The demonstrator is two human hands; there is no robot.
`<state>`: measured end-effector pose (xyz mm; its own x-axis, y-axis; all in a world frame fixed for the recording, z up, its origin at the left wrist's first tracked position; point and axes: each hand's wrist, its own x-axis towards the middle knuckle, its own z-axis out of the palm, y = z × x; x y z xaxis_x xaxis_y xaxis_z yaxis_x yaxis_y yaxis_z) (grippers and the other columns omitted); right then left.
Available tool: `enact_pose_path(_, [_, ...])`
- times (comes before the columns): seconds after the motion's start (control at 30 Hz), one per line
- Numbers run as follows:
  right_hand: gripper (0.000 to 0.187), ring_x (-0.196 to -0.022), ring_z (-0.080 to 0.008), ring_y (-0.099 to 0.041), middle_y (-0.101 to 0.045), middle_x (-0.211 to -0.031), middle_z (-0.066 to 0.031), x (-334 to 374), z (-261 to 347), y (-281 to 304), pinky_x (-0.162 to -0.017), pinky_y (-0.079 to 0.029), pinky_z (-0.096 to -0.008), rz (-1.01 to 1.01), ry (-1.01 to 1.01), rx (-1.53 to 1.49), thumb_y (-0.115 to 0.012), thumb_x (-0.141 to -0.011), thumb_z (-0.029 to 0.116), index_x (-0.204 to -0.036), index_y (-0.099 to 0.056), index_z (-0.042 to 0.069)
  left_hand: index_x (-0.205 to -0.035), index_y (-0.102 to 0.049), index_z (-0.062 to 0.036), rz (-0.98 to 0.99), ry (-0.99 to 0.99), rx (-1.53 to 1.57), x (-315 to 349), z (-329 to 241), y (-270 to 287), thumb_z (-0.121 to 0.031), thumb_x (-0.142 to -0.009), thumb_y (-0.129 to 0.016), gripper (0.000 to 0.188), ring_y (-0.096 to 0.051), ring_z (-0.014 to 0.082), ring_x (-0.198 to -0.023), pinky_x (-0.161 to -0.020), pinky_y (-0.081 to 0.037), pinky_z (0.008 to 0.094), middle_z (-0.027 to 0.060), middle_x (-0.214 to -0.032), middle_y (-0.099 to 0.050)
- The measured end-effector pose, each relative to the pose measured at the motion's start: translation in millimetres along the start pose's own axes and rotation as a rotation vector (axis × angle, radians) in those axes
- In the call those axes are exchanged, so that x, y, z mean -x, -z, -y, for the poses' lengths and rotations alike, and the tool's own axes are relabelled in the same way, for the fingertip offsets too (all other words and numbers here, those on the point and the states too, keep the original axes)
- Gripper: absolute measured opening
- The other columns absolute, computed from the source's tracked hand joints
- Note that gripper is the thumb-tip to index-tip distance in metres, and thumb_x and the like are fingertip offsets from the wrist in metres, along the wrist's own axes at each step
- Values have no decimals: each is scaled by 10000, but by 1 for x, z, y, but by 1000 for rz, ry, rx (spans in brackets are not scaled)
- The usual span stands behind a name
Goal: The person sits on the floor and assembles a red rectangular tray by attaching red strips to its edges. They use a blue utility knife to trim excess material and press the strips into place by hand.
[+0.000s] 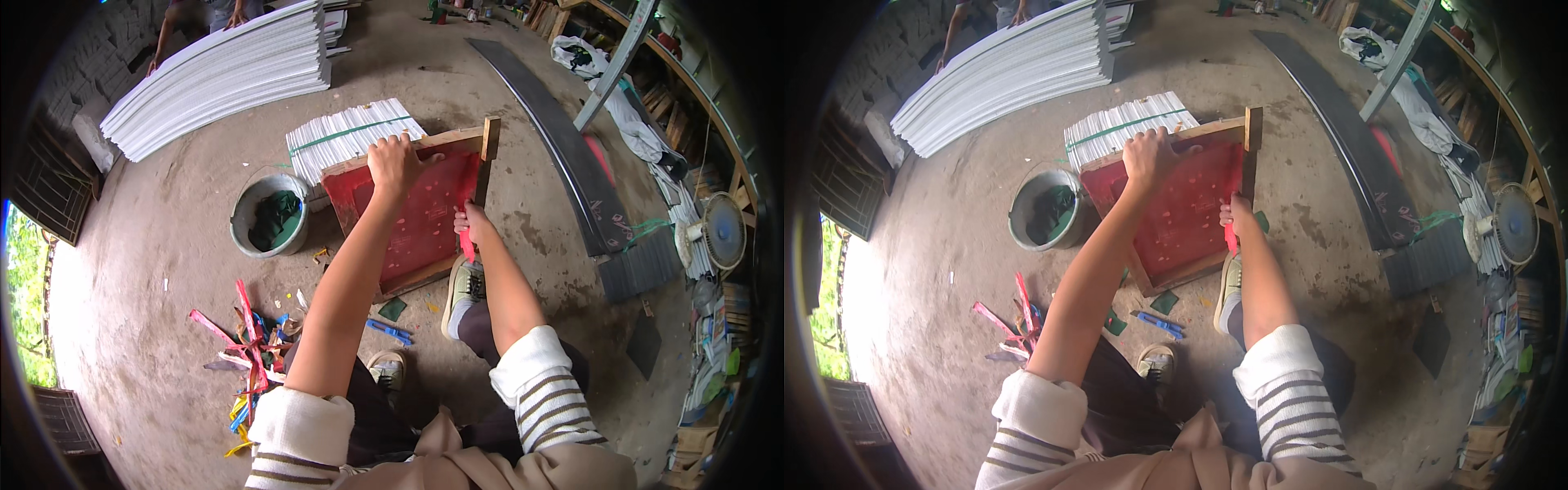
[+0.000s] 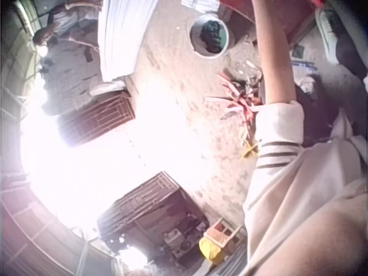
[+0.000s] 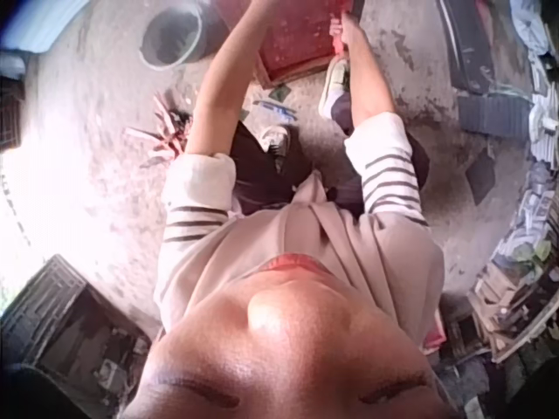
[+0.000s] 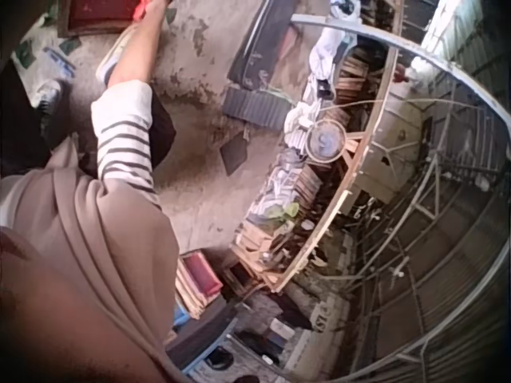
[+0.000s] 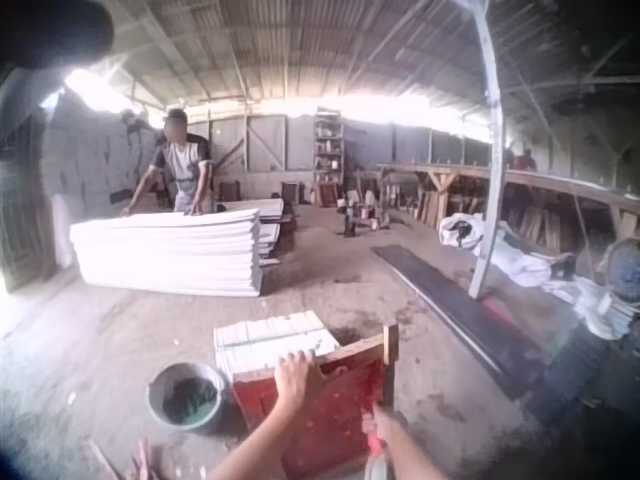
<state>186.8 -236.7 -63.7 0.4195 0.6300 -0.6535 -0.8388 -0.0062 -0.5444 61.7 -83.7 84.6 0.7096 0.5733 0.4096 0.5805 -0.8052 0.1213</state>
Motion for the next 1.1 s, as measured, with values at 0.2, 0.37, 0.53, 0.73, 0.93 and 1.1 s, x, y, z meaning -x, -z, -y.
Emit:
enact_pose_path(0.2, [346,-355,-68,-230,-276,-488,64,37,7,-13,-336,-187,-248,-156,265,159,-359,-977,334,-743,-450,95,-981,-626,-76,-21,44,10,-12,-16,-9,-779,-618,-554,794,-623,254,-865,-771,-446,357,88,-847,-658])
enact_pose_path(0.37, [301,-378,-62,-294,-351,-514,51,145,-41,-81,-357,-226,-240,-306,524,539,-390,-967,304,-786,-465,75,-878,-651,-66,68,61,-25,-11,11,6,-782,-630,-537,766,-635,276,-849,-763,-459,381,120,-838,-660])
enact_pose_path(0.53, [311,-393,-87,-361,-400,-517,31,182,-35,-70,-380,-281,-258,-234,528,454,-384,-957,299,-802,-512,62,-923,-643,-61,20,-7,17,1,-10,14,-768,-658,-520,765,-631,294,-906,-779,-464,426,126,-897,-666])
enact_pose_path(0.73, [317,-620,-254,-604,-605,-673,-137,182,-51,-60,-587,-448,-374,-456,706,842,-403,-935,239,-823,-583,4,-953,-611,-53,39,-1,14,15,-14,19,-731,-628,-595,752,-617,233,-907,-811,-429,395,78,-884,-654])
enact_pose_path(0.93, [164,-769,-409,-607,-616,-781,-231,135,-73,-54,-716,-470,-469,-541,921,985,-455,-908,115,-926,-512,-37,-1143,-501,-96,-192,-377,-26,15,8,7,-411,-662,-702,610,-585,221,-891,-739,-474,357,66,-931,-573])
enact_pose_path(1.1, [468,-1073,-274,-497,-502,-1121,-124,122,-110,-94,-870,-415,-454,-901,1046,1467,-555,-868,321,-1277,-485,107,-1218,-470,-111,-181,-420,-136,4,54,-18,-118,-792,-538,432,-578,220,-853,-712,-491,336,65,-926,-561])
